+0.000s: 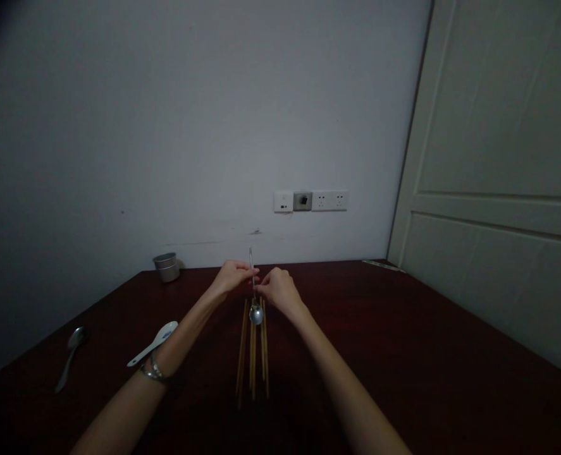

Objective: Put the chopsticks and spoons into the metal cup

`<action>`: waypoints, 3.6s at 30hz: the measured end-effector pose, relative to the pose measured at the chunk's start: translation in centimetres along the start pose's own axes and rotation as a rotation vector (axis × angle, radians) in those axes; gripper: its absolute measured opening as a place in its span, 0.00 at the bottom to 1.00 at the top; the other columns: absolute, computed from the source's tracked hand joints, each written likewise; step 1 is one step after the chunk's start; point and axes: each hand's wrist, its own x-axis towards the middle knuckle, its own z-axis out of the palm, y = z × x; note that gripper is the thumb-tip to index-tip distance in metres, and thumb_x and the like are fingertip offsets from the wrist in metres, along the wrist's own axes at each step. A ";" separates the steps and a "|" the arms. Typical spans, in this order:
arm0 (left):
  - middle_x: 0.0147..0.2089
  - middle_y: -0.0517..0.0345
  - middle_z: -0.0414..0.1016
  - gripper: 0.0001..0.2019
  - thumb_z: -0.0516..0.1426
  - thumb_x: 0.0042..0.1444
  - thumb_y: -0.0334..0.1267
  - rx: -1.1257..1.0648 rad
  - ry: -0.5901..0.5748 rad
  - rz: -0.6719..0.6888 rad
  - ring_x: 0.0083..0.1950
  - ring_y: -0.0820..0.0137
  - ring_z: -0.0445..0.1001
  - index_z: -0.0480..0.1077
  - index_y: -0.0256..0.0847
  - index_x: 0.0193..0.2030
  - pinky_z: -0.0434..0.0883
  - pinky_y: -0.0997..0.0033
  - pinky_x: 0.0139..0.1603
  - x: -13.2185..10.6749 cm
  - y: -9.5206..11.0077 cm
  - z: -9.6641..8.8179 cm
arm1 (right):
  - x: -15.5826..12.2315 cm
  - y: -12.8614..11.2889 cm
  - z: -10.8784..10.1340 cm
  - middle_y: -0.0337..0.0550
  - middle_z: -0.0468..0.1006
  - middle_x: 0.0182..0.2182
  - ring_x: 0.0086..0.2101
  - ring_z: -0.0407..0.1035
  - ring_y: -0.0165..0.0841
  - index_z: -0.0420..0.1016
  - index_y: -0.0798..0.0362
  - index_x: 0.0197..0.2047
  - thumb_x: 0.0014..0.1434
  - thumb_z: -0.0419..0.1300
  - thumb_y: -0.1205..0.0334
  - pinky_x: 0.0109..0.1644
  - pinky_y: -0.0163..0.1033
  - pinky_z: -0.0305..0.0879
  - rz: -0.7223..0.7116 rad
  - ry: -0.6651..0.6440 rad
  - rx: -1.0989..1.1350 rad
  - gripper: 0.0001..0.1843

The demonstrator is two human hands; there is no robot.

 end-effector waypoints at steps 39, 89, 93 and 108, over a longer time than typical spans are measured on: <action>0.17 0.53 0.71 0.19 0.50 0.55 0.43 -0.042 0.046 -0.286 0.18 0.73 0.70 0.65 0.31 0.20 0.64 0.73 0.28 2.3 -9.2 -2.3 | -0.4 4.8 4.8 0.49 0.77 0.21 0.21 0.73 0.36 0.71 0.60 0.23 0.38 0.60 0.73 0.16 0.28 0.65 0.441 -0.407 -0.127 0.04; 0.23 0.50 0.74 0.19 0.47 0.56 0.44 0.132 -0.027 -0.390 0.19 0.73 0.70 0.67 0.30 0.25 0.53 0.78 0.19 1.8 -11.0 -2.3 | 1.6 4.8 4.4 0.49 0.76 0.17 0.19 0.71 0.33 0.68 0.62 0.17 0.38 0.63 0.72 0.22 0.31 0.68 0.437 -0.537 -0.093 0.06; 0.22 0.51 0.74 0.18 0.47 0.56 0.42 0.129 -0.021 -0.380 0.18 0.74 0.70 0.66 0.31 0.23 0.53 0.78 0.19 1.7 -11.0 -2.3 | 1.5 5.3 3.1 0.47 0.75 0.17 0.20 0.71 0.31 0.69 0.61 0.16 0.39 0.64 0.69 0.21 0.28 0.65 0.446 -0.472 -0.070 0.08; 0.21 0.53 0.73 0.17 0.44 0.57 0.37 0.174 -0.008 -0.370 0.17 0.77 0.68 0.67 0.30 0.24 0.53 0.80 0.18 1.8 -11.6 -2.1 | 0.0 16.7 4.4 0.41 0.72 0.17 0.16 0.64 0.27 0.71 0.57 0.22 0.51 0.53 0.50 0.18 0.29 0.58 0.230 0.108 0.174 0.18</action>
